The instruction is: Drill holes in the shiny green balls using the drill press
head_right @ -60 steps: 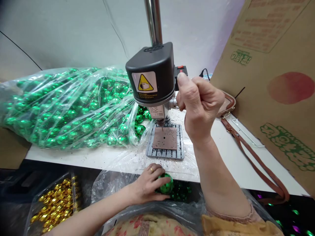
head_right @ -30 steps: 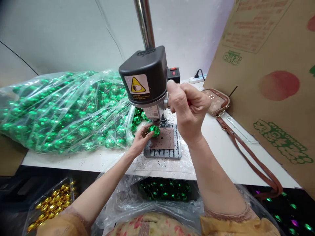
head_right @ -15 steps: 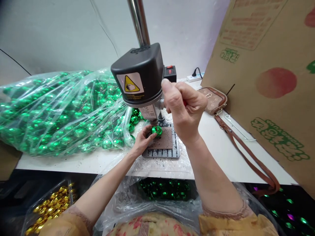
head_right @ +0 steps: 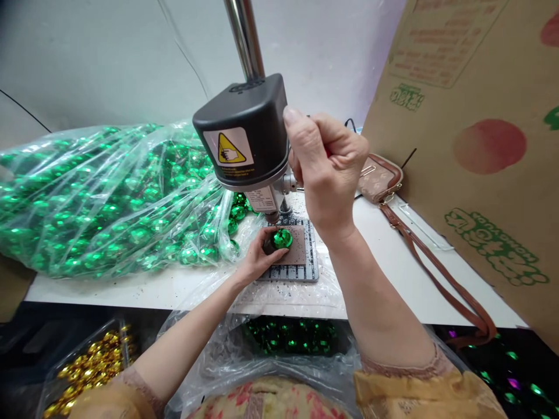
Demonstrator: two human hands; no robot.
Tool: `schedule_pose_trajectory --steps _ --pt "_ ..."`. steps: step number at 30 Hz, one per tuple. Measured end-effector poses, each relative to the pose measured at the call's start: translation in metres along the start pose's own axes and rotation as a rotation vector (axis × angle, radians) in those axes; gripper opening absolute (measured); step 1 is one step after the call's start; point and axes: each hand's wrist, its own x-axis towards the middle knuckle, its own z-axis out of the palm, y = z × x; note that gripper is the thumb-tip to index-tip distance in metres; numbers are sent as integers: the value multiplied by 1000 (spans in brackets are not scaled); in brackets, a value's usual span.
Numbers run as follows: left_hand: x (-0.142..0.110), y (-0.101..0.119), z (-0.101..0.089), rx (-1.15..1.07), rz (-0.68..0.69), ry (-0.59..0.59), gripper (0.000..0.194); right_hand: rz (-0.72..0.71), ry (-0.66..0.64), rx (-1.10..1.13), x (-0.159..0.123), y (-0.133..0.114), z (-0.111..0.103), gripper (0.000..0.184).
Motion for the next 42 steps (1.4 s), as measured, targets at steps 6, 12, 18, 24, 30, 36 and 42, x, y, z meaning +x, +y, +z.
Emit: schedule_pose_trajectory --steps 6,12,18,24,30,36,42 --pt "0 0 0 -9 -20 7 50 -94 3 -56 -18 0 -6 49" --pt "0 1 2 -37 -20 5 50 -197 50 -113 -42 8 -10 56" --pt "-1 -1 0 -30 -17 -16 51 -248 26 -158 -50 13 -17 58" --pt "-2 -3 1 -37 -19 -11 52 -318 17 -151 -54 21 -24 59" --pt "-2 -4 1 -64 -17 -12 53 -401 -17 -120 -58 26 -27 53" --pt "-2 -2 1 -61 -24 -11 52 -442 -71 -101 -61 28 -31 49" --pt "-2 -1 1 -74 -9 -7 51 -527 -104 -104 -64 37 -36 48"
